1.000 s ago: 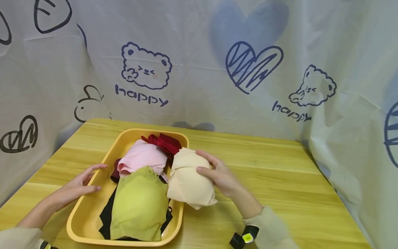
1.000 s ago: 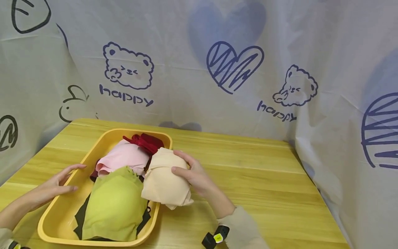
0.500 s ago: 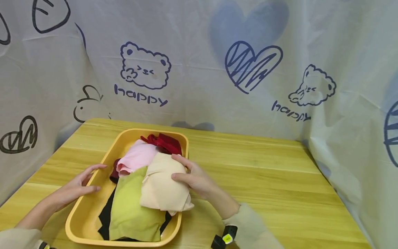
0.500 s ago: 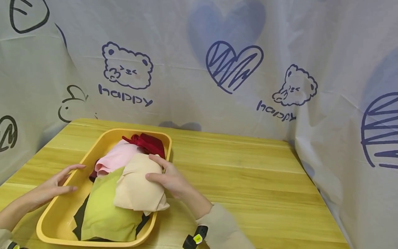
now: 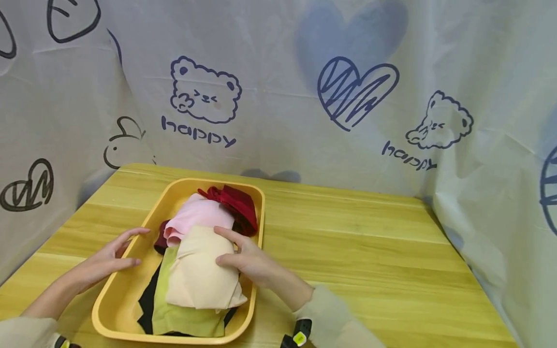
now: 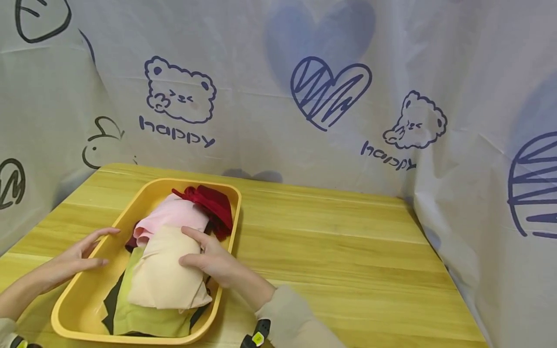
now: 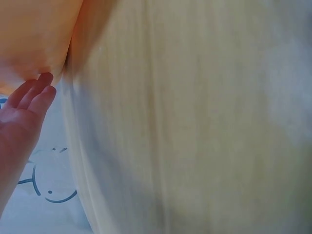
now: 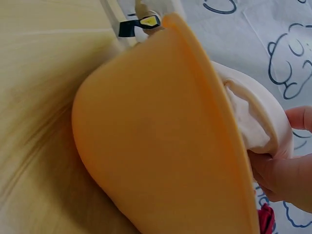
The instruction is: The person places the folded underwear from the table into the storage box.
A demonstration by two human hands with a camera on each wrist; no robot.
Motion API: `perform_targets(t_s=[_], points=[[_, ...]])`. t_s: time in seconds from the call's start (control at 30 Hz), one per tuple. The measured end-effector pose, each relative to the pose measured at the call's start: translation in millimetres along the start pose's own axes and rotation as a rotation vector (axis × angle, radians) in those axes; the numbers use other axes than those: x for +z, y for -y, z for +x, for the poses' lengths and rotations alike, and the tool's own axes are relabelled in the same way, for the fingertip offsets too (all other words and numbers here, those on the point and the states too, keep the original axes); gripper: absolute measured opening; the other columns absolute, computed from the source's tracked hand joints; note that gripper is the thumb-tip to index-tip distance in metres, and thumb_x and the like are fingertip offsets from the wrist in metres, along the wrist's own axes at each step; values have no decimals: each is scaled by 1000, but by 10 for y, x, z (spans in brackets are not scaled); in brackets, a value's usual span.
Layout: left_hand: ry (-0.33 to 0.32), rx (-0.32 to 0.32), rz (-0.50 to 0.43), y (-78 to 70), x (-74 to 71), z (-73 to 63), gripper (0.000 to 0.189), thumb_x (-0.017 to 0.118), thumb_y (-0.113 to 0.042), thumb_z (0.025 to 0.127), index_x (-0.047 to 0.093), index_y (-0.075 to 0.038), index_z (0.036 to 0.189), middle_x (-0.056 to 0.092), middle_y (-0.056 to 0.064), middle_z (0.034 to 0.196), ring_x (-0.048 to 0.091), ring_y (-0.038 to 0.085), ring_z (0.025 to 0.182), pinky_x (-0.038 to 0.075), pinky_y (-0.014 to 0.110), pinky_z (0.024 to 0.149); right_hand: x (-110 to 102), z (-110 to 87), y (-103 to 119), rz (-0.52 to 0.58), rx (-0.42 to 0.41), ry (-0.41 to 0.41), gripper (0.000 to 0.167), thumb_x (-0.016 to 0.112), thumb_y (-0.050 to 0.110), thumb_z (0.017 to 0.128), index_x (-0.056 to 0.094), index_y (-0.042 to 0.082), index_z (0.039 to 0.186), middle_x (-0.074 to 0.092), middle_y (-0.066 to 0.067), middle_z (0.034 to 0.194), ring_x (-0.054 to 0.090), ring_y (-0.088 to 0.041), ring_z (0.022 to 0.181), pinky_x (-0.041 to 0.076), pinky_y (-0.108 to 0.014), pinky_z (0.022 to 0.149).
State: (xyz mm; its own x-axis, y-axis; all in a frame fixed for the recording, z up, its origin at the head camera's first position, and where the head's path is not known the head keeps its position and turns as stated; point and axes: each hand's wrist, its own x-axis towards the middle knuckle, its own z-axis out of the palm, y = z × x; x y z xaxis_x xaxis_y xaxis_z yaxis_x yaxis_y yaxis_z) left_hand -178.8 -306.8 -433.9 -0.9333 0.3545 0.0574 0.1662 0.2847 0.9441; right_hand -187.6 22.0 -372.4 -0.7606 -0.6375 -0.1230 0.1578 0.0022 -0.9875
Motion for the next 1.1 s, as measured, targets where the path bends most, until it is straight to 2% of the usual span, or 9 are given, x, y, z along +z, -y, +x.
perform_targets(t_s=[0.23, 0.33, 0.47, 0.57, 0.67, 0.77, 0.93, 1.1], points=[[5, -3, 0, -10, 2, 0, 60, 57, -3, 85, 29, -11, 138, 27, -20, 133, -13, 54, 127, -9, 67, 95, 132, 65, -59, -78, -35, 25, 62, 55, -2, 83, 36, 14, 140, 27, -4, 144, 38, -16, 118, 42, -33, 92], [6, -10, 6, -16, 3, -1, 61, 57, -3, 85, 29, -14, 138, 26, -17, 136, -13, 54, 127, -9, 66, 96, 167, 95, -79, -115, -58, 35, 61, 56, -1, 84, 36, 13, 140, 27, -3, 145, 40, -17, 118, 44, -32, 90], [6, -10, 12, -20, 7, 2, 60, 58, -3, 85, 31, -17, 137, 25, -13, 137, -12, 55, 127, -8, 67, 96, 195, 119, -87, -321, -94, -3, 59, 62, 10, 84, 40, 16, 138, 30, -4, 143, 39, -17, 122, 39, -29, 94], [5, -9, 10, -21, 7, 6, 60, 58, -3, 84, 31, -14, 137, 27, -16, 133, -13, 55, 126, -8, 68, 95, 209, 133, -85, -554, -141, -47, 60, 67, 20, 81, 43, 16, 136, 34, -7, 140, 35, -16, 124, 34, -27, 98], [6, -12, 5, -21, 5, 9, 60, 58, -3, 84, 30, -11, 137, 27, -16, 132, -14, 55, 127, -8, 68, 95, 225, 135, -87, -714, -142, -77, 63, 70, 28, 79, 45, 18, 135, 39, -9, 132, 41, -14, 114, 36, -26, 94], [9, -14, 2, -19, 3, 13, 60, 58, -3, 84, 29, -10, 137, 26, -16, 132, -15, 55, 127, -7, 69, 94, 239, 116, -86, -801, -102, -91, 64, 71, 34, 77, 45, 22, 135, 39, -7, 124, 43, -13, 106, 38, -25, 89], [12, -15, 6, -16, -3, 23, 61, 57, -3, 84, 28, -9, 137, 26, -17, 132, -14, 53, 128, -3, 71, 93, 260, 91, -100, -907, -56, -97, 65, 72, 42, 75, 47, 26, 133, 33, -7, 128, 42, -17, 110, 38, -28, 90], [10, -21, 3, -10, -8, 17, 61, 57, -4, 85, 29, -12, 138, 26, -15, 134, -13, 50, 129, -2, 70, 93, 289, 123, -148, -1044, -41, -58, 65, 67, 50, 75, 47, 27, 132, 36, -5, 118, 37, -15, 106, 38, -24, 81]])
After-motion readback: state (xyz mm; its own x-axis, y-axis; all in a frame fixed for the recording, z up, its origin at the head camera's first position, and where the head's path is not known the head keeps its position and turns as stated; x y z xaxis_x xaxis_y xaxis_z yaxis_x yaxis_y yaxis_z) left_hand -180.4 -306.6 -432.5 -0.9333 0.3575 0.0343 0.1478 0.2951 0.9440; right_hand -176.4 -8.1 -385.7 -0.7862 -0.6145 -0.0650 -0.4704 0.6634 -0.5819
